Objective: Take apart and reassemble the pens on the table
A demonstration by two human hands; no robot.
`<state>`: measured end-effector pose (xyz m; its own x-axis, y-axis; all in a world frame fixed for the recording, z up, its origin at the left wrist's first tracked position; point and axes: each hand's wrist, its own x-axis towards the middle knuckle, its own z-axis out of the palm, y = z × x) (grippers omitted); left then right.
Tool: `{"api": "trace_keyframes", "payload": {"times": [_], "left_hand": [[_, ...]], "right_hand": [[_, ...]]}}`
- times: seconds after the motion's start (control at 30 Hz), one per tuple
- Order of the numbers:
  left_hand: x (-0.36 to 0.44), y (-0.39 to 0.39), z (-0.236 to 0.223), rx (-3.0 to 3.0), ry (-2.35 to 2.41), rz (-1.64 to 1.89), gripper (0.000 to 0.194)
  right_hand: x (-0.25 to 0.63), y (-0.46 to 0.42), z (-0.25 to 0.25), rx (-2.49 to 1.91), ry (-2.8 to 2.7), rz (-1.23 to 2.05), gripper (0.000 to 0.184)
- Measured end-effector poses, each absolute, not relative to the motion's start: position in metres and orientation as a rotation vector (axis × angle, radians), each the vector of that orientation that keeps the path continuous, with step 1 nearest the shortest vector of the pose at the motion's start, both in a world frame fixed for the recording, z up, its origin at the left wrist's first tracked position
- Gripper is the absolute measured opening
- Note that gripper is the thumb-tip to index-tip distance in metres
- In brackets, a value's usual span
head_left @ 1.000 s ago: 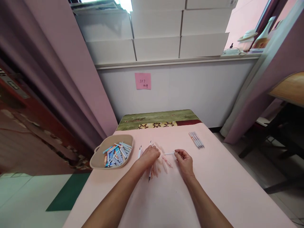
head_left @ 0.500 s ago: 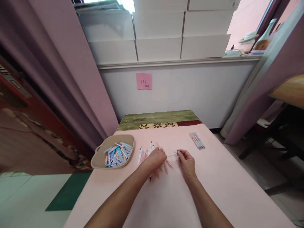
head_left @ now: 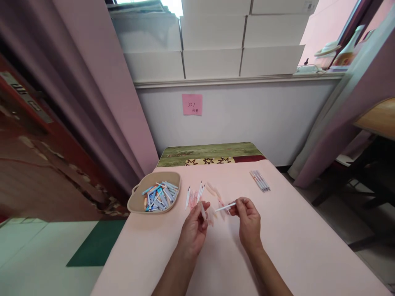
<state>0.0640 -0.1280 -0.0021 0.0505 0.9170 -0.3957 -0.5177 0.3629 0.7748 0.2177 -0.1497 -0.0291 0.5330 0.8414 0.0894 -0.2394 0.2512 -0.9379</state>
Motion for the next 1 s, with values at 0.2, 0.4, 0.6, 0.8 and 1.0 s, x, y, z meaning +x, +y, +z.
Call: {"api": "trace_keyframes", "payload": {"times": [0.2, 0.4, 0.6, 0.8, 1.0], "left_hand": [[0.053, -0.138, -0.004, 0.165, 0.877, 1.248, 0.008], [0.042, -0.147, 0.006, 0.194, 0.878, 1.370, 0.008], [0.033, -0.156, 0.013, 0.136, 0.875, 1.391, 0.013], [0.032, -0.165, 0.012, 0.219, 0.834, 1.442, 0.009], [0.028, -0.165, 0.013, 0.254, 0.868, 1.489, 0.017]], "right_hand": [[0.188, -0.192, 0.008, -1.100, -0.818, 0.716, 0.022], [0.174, -0.198, 0.012, -1.249, -1.219, 0.875, 0.019], [0.153, -0.203, 0.011, -1.277, -1.433, 0.784, 0.021], [0.150, -0.203, 0.013, -1.308, -1.432, 0.706, 0.020], [0.149, -0.205, 0.017, -1.346, -1.427, 0.673, 0.020]]}}
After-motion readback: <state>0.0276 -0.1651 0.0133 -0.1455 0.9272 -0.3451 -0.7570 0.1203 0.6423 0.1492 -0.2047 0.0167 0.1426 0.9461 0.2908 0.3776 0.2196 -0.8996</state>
